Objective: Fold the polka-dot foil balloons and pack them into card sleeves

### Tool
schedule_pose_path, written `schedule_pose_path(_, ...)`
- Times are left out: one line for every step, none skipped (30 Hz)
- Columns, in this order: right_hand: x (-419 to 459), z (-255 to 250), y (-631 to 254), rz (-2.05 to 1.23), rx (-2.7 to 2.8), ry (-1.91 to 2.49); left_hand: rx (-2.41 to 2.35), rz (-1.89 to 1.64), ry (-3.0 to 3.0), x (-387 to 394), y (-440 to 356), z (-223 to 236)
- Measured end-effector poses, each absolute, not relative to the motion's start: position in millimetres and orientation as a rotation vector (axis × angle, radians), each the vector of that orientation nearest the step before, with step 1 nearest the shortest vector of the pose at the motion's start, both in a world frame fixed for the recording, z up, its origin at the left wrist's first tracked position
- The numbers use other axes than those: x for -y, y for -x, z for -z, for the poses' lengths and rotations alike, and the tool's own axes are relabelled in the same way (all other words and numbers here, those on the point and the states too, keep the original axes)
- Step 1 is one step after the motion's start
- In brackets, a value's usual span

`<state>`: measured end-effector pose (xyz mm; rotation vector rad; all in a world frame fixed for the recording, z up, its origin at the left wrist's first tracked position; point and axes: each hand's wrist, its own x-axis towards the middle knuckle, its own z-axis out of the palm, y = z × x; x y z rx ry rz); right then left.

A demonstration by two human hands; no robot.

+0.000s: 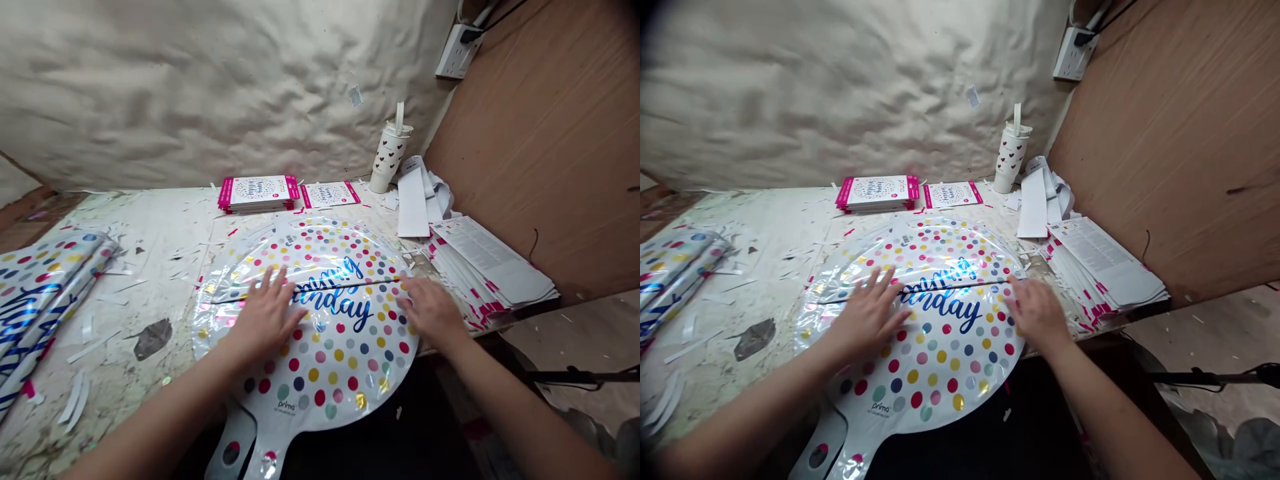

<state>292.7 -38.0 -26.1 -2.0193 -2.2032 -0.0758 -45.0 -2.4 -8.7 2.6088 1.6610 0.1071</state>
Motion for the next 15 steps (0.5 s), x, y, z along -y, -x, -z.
schedule_pose_path(39, 26, -275, 0.010, 2.248, 1.970, -1.639, -0.095, -2.580, 2, 33, 10)
schedule_pose_path(37, 27, -257, -0.073, 2.247, 1.973, -1.631, -0.064, -2.542, 2, 22, 12)
schedule_pose_path(33, 28, -242, -0.156, 2.196, 2.015, -1.631, -0.033, -2.506, 2, 13, 14)
schedule_pose_path(27, 29, -230, -0.241, 2.104, 2.075, -1.634, -0.010, -2.477, 2, 7, 17)
schedule_pose_path(20, 29, -221, -0.342, 1.989, 2.126, -1.634, 0.001, -2.457, 3, 3, 19)
schedule_pose_path(13, 28, -215, -0.446, 1.863, 2.151, -1.630, -0.002, -2.446, 4, 1, 21)
schedule_pose_path(6, 27, -209, -0.536, 1.735, 2.145, -1.625, -0.013, -2.439, 5, 1, 22)
schedule_pose_path(-1, 23, -204, -0.591, 1.619, 2.107, -1.615, -0.025, -2.435, 7, 2, 22)
schedule_pose_path(-5, 19, -196, -0.609, 1.542, 2.040, -1.608, -0.033, -2.430, 8, 2, 22)
schedule_pose_path(-9, 13, -184, -0.593, 1.520, 1.953, -1.601, -0.036, -2.424, 8, 3, 22)
schedule_pose_path(-11, 6, -169, -0.556, 1.569, 1.851, -1.598, -0.036, -2.416, 9, 3, 21)
schedule_pose_path(-12, -1, -151, -0.519, 1.687, 1.748, -1.602, -0.035, -2.411, 10, 2, 21)
schedule_pose_path(-14, -8, -130, -0.496, 1.854, 1.652, -1.611, -0.035, -2.409, 10, 0, 21)
schedule_pose_path(-14, -15, -110, -0.494, 2.039, 1.576, -1.618, -0.034, -2.412, 10, -2, 21)
schedule_pose_path(-15, -22, -92, -0.501, 2.206, 1.532, -1.626, -0.035, -2.417, 10, -4, 21)
